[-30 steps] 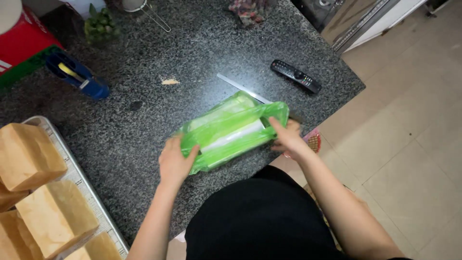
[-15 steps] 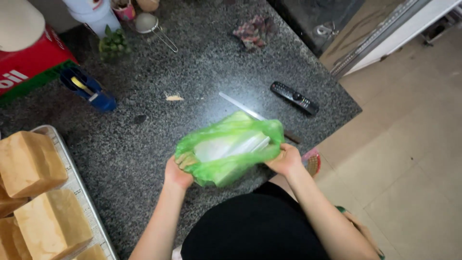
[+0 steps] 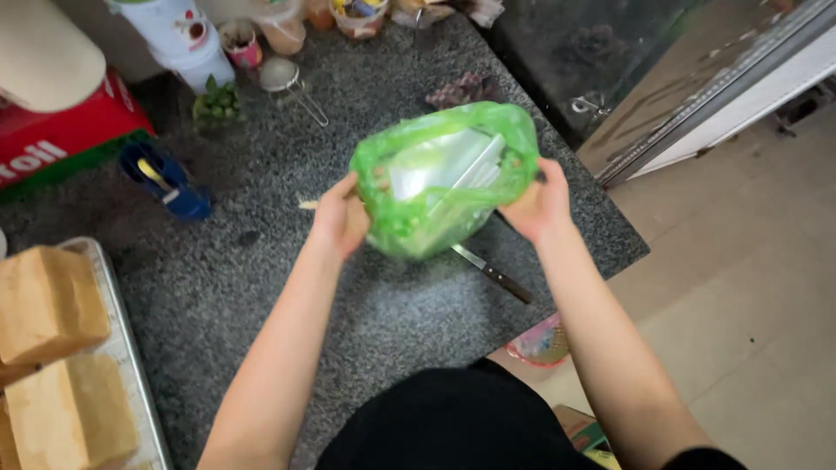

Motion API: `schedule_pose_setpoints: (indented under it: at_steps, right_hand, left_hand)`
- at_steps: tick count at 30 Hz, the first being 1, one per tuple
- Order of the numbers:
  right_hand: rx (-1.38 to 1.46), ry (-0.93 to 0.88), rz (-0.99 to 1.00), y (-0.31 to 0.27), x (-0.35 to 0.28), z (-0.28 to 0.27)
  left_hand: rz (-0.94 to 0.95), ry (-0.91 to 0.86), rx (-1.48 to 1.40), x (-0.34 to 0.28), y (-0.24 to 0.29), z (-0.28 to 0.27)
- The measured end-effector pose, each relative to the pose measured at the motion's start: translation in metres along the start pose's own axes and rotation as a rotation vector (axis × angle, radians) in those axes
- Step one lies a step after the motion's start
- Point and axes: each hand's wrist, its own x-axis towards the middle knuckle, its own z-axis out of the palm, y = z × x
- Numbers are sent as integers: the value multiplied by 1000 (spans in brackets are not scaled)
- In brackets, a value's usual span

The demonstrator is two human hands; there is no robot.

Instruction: Packaging loaves of bread into plastic bags and sealing them with tape.

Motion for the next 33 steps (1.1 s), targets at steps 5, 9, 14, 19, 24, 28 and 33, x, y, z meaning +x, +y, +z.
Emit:
schedule_pose_setpoints:
  at_steps: [5, 9, 14, 19, 24, 28, 33]
  right_hand:
    - [-1052, 411, -472, 28, 52, -79]
    - [-1441, 149, -804, 47, 33, -67]
    - [-1549, -168, -1008, 52, 60, -23]
    - [-1800, -247, -1080, 76, 122, -2]
    - [-2016, -215, -1241, 100, 143, 3]
    - [-1914, -229, -1126, 105, 151, -6]
    - [-1490, -184, -1080, 93, 162, -8]
  left_hand:
    - [322, 509, 1035, 1, -74, -116]
    - [-70, 435, 852, -70, -120, -130]
    - [-40, 539, 779, -137, -142, -124]
    - [107, 725, 772, -184, -142, -107]
    - [33, 887, 1337, -234, -119, -27]
    - [19, 817, 1534, -266, -152, -58]
    - [-292, 770, 1436, -276, -157, -58]
